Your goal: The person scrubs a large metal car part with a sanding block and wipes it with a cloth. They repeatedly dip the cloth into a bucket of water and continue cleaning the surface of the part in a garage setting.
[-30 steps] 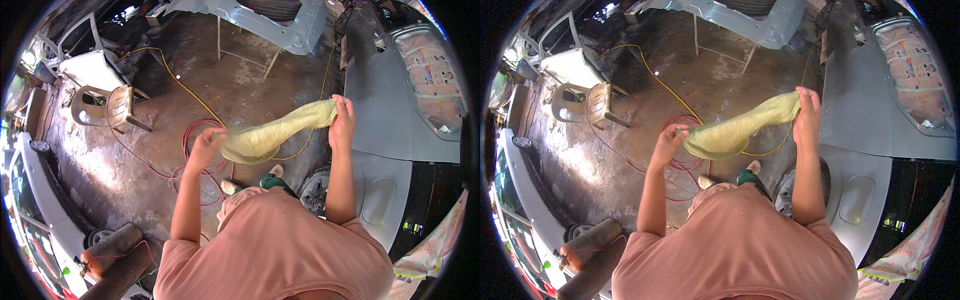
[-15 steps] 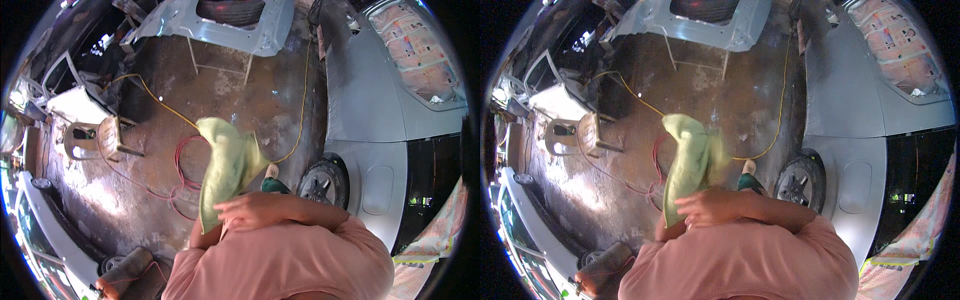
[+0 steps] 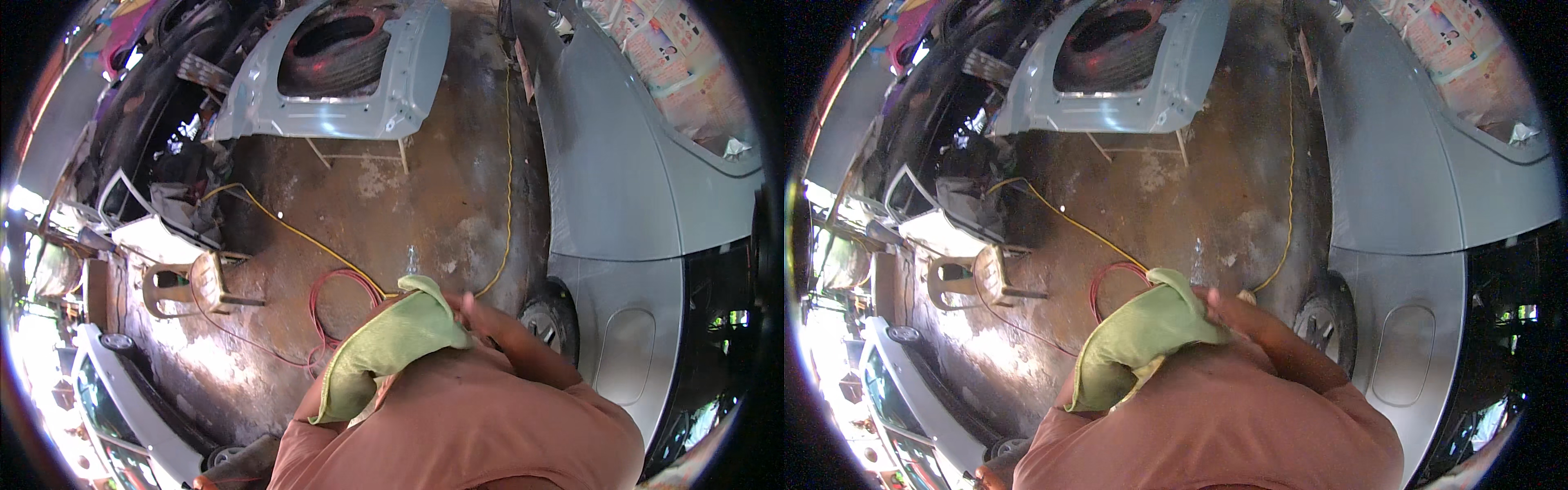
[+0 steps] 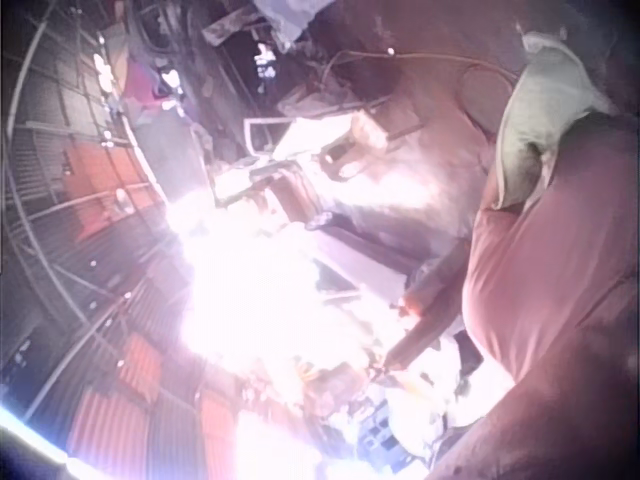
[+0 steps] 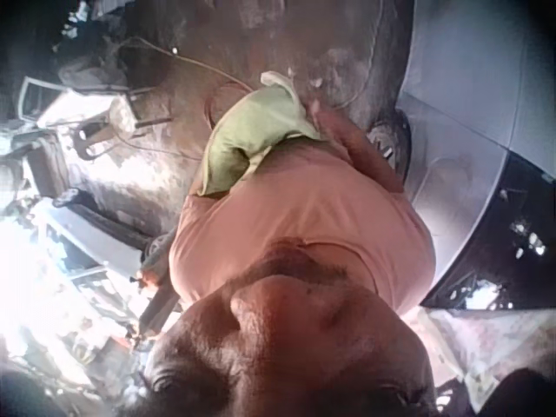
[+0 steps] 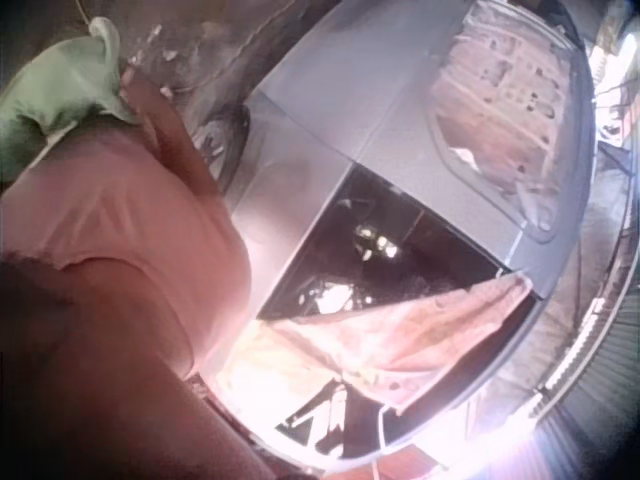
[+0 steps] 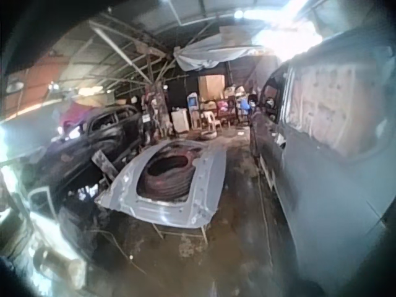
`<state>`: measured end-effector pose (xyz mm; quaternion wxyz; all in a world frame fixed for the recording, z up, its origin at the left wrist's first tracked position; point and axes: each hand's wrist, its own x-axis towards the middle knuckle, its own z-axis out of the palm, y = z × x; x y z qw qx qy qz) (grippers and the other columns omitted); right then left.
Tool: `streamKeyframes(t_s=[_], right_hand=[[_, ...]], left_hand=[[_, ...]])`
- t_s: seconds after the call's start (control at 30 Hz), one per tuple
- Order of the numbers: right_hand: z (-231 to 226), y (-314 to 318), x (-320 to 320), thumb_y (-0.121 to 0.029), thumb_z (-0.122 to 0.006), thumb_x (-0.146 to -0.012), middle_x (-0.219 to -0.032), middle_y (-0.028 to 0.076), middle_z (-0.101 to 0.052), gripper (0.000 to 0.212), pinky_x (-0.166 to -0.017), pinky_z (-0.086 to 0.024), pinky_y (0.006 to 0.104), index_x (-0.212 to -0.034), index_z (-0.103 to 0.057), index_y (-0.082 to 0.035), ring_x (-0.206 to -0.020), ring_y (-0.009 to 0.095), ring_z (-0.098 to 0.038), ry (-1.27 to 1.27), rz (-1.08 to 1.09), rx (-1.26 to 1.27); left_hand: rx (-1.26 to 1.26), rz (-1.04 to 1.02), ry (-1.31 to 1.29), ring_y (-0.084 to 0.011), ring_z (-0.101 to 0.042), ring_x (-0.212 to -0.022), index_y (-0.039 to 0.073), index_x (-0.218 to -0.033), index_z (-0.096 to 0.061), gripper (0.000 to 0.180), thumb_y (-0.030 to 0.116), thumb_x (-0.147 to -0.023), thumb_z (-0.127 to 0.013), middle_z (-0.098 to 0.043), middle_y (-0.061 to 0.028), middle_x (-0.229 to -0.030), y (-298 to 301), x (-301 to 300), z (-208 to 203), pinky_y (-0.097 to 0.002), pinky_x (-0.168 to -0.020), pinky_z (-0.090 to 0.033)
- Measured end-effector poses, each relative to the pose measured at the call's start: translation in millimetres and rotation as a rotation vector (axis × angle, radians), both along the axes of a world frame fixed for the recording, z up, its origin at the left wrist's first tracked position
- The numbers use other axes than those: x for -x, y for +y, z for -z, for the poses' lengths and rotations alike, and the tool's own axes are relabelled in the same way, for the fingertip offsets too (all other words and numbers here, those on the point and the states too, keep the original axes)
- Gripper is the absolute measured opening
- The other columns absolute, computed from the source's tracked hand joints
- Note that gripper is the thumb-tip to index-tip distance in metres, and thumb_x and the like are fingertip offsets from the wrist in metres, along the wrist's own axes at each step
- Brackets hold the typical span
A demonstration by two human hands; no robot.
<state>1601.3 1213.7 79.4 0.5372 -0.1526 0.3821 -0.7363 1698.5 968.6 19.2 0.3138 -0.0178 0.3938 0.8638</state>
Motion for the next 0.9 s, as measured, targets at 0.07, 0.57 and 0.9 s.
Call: streamKeyframes(t_s=[0.07, 0.57, 0.9], right_hand=[[-24.6, 24.0, 26.4, -0.04, -0.06, -0.103, -0.139, 0.009, -0.06, 0.059, -0.109, -0.041, 0.0354, -0.146, -0.05, -0.001, -0.127, 0.019, -0.055, 0.102, -0.057, -0.117], [-28.8, 215.1, 223.4, -0.036, -0.055, -0.106, -0.103, 0.005, -0.07, 0.037, -0.085, -0.05, 0.0325, -0.112, -0.066, -0.001, -0.095, 0.015, -0.064, 0.544, 0.928, -0.446], [101.9, 212.9, 358.2, -0.032, -0.065, -0.101, -0.109, 0.006, -0.071, 0.037, -0.089, -0.052, 0.0323, -0.121, -0.066, 0.0, -0.101, 0.014, -0.065, 0.107, 0.591, -0.751]], left_hand=[[0.012, 0.023, 0.022, -0.0201, -0.06, -0.116, 0.002, -0.141, -0.054, 0.044, 0.014, -0.099, -0.064, -0.061, -0.0073, -0.134, 5.2, 39.9, -13.6, -0.034, -0.1, -0.048], [-0.178, -0.263, -0.197, -0.0274, -0.065, -0.121, 0.0, -0.137, -0.059, 0.046, 0.028, -0.101, -0.06, -0.067, -0.0147, -0.133, 81.5, 162.5, 101.5, -0.0417, -0.108, -0.05], [0.304, -0.62, -0.121, -0.0305, -0.058, -0.127, 0.005, -0.153, -0.04, 0.064, 0.012, -0.094, -0.064, -0.057, -0.0155, -0.143, 52.9, 304.3, 141.1, -0.0442, -0.109, -0.046]])
